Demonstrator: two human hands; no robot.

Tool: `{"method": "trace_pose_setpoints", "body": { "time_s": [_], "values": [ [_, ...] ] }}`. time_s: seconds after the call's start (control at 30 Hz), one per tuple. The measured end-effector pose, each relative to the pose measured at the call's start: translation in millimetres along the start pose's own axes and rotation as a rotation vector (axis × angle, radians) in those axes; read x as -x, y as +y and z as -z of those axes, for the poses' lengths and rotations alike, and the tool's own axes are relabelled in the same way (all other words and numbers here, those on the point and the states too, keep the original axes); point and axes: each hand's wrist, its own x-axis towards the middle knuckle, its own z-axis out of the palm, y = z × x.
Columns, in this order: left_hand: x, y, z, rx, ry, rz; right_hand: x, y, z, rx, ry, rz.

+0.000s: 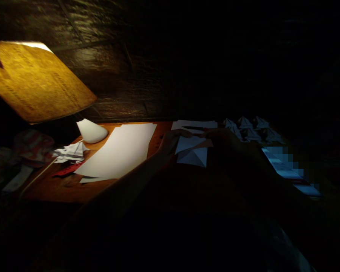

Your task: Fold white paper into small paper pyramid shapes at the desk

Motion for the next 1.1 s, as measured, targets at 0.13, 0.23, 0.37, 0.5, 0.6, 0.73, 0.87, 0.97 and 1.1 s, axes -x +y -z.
{"method": "trace_pose_setpoints", "body": {
  "time_s": [0.13,0.23,0.37,0.5,0.6,0.73,0.87,0.97,1.1],
  "values": [
    [1.8,5.3,-1.3,-0.111,-0.026,-0.105,-2.7,2.9,-6.6,0.07,0.026,-0.078],
    [3.7,7.1,-2.6,-0.136,-0.033,-0.145,4.3,-1.3,-14.4,0.14,-0.027,-0.129],
    [4.6,4.9,-4.2,0.075,-0.017,-0.086,13.6,-9.1,-20.5,0.111,0.072,-0.115],
    [5.7,4.6,-6.3,0.046,0.013,-0.083,17.7,-15.7,-23.8,0.082,0.186,-0.012],
    [7.3,7.5,-9.1,-0.105,0.028,-0.098,18.6,-18.1,-25.6,0.104,0.193,0.033],
    [8.8,11.6,-11.8,-0.149,0.056,-0.146,19.5,-18.2,-29.1,0.092,0.191,0.05],
    [11.4,16.9,-13.7,-0.134,0.037,-0.172,22.0,-20.5,-34.7,0.052,0.211,0.042],
    [14.2,21.6,-15.6,-0.155,0.002,-0.184,24.4,-25.5,-39.8,0.044,0.21,0.04],
    [17.0,26.1,-17.5,-0.199,0.013,-0.214,27.7,-33.4,-46.0,0.052,0.189,0.038]
  ]
}}
